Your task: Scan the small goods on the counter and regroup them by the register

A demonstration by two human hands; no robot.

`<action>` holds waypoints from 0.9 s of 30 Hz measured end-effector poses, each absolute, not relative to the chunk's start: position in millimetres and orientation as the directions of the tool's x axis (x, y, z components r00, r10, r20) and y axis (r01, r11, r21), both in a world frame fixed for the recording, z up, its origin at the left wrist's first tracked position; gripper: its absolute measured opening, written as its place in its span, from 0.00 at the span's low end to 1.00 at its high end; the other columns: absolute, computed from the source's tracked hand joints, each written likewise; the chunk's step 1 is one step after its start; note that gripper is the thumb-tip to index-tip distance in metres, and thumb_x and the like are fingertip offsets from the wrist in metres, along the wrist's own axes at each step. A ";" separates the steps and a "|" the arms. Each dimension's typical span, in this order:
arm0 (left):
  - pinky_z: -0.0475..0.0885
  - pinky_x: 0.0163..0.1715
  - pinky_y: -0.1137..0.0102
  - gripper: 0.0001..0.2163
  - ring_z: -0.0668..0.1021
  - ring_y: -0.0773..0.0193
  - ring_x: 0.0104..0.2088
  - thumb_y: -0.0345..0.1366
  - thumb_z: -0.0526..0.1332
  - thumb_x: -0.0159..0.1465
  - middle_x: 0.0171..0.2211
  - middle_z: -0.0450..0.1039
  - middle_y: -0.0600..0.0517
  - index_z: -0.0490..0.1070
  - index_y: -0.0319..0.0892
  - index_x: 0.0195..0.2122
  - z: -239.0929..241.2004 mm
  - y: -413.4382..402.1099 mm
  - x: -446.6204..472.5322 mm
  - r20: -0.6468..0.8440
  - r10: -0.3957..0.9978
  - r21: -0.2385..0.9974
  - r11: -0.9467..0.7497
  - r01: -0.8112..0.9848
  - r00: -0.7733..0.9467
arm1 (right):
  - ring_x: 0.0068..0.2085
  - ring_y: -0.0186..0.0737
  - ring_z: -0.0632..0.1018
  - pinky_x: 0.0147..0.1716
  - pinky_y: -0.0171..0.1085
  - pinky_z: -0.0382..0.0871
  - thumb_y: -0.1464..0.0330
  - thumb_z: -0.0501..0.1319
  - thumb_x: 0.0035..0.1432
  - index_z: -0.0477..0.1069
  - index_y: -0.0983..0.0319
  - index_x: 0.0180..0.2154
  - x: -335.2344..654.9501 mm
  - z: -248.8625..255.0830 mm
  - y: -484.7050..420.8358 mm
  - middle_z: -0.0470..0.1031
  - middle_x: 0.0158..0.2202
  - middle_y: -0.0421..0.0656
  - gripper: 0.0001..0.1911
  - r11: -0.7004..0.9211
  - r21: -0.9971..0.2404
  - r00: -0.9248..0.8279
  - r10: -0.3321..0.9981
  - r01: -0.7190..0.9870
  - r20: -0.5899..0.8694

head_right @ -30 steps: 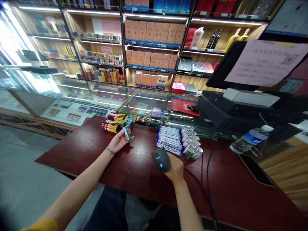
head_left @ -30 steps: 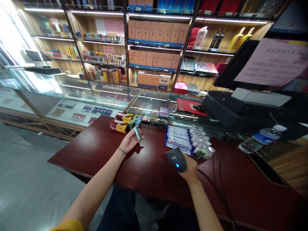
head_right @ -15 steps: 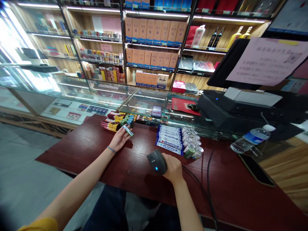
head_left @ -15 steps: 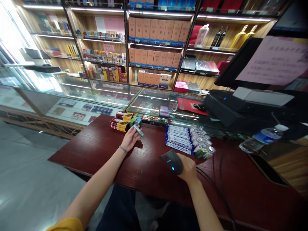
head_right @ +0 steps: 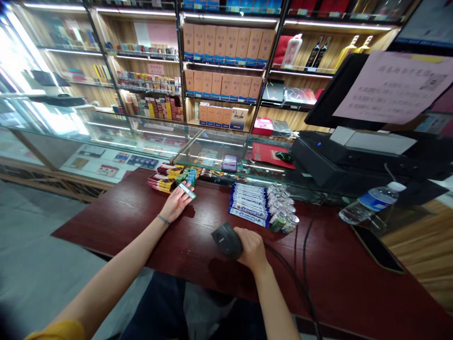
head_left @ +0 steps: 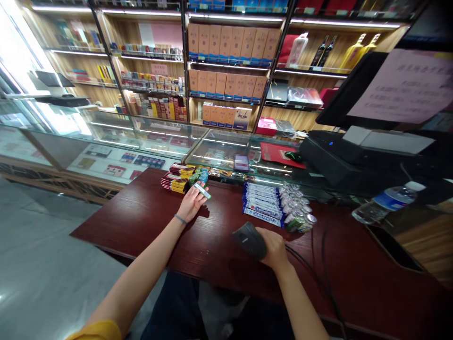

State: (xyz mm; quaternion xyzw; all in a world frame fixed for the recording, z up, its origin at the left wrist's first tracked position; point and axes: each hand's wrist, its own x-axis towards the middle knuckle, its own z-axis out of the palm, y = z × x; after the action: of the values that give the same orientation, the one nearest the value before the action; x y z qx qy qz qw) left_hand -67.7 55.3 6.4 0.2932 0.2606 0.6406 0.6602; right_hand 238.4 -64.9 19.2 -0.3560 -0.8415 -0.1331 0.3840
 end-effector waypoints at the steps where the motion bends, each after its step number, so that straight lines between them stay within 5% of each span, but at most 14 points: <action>1: 0.72 0.54 0.59 0.18 0.74 0.57 0.56 0.35 0.65 0.63 0.61 0.67 0.48 0.69 0.48 0.54 6.7 55.4 -68.0 0.027 0.999 0.721 0.009 -0.693 0.041 | 0.31 0.42 0.80 0.30 0.39 0.74 0.70 0.55 0.55 0.66 0.64 0.49 239.4 17.6 -64.7 0.78 0.33 0.46 0.18 0.706 -0.047 -0.449 0.499 0.707 0.741; 4: 0.74 0.50 0.60 0.17 0.77 0.58 0.52 0.37 0.67 0.61 0.57 0.70 0.48 0.69 0.47 0.51 7.2 55.7 -69.1 0.008 0.999 0.723 0.019 -0.691 0.036 | 0.32 0.43 0.80 0.32 0.39 0.75 0.70 0.55 0.55 0.67 0.64 0.49 241.7 13.0 -63.4 0.78 0.33 0.46 0.19 0.690 -0.039 -0.443 0.506 0.723 0.740; 10: 0.75 0.33 0.72 0.19 0.78 0.69 0.31 0.39 0.74 0.51 0.34 0.76 0.55 0.71 0.43 0.41 0.9 58.7 -66.4 -0.068 0.992 0.836 -0.004 -0.548 -0.110 | 0.30 0.42 0.80 0.29 0.38 0.74 0.68 0.56 0.56 0.68 0.64 0.48 243.7 15.5 -62.1 0.78 0.31 0.45 0.17 0.667 -0.050 -0.402 0.505 0.743 0.764; 13: 0.71 0.28 0.75 0.21 0.77 0.69 0.29 0.40 0.75 0.48 0.32 0.75 0.55 0.71 0.42 0.40 -0.2 58.3 -60.2 -0.031 0.985 0.898 -0.046 -0.437 -0.169 | 0.29 0.41 0.80 0.28 0.37 0.74 0.69 0.56 0.56 0.68 0.63 0.47 246.7 20.5 -62.9 0.78 0.30 0.44 0.15 0.650 -0.057 -0.373 0.503 0.758 0.779; 20: 0.71 0.36 0.73 0.16 0.77 0.66 0.34 0.29 0.74 0.48 0.32 0.76 0.53 0.71 0.41 0.36 23.2 47.0 -19.6 0.141 0.988 0.901 -0.156 -0.405 -0.065 | 0.34 0.45 0.82 0.32 0.39 0.77 0.67 0.58 0.54 0.68 0.65 0.51 277.6 27.3 -78.8 0.80 0.36 0.48 0.22 0.568 -0.050 -0.284 0.484 0.822 0.827; 27: 0.67 0.37 0.71 0.14 0.73 0.65 0.33 0.29 0.74 0.46 0.31 0.73 0.54 0.73 0.42 0.33 39.3 27.0 78.4 0.238 0.964 0.950 -0.206 -0.234 0.119 | 0.32 0.46 0.81 0.31 0.41 0.78 0.65 0.59 0.53 0.68 0.64 0.52 331.4 33.0 -121.3 0.80 0.35 0.47 0.24 0.383 -0.049 -0.169 0.516 0.922 0.840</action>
State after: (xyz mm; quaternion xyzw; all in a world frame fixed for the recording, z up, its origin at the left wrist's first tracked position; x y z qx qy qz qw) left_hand 78.4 27.0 39.3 0.5298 0.3444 0.5676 0.5278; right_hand 331.4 -121.3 33.0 -0.4970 -0.7234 -0.2480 0.4102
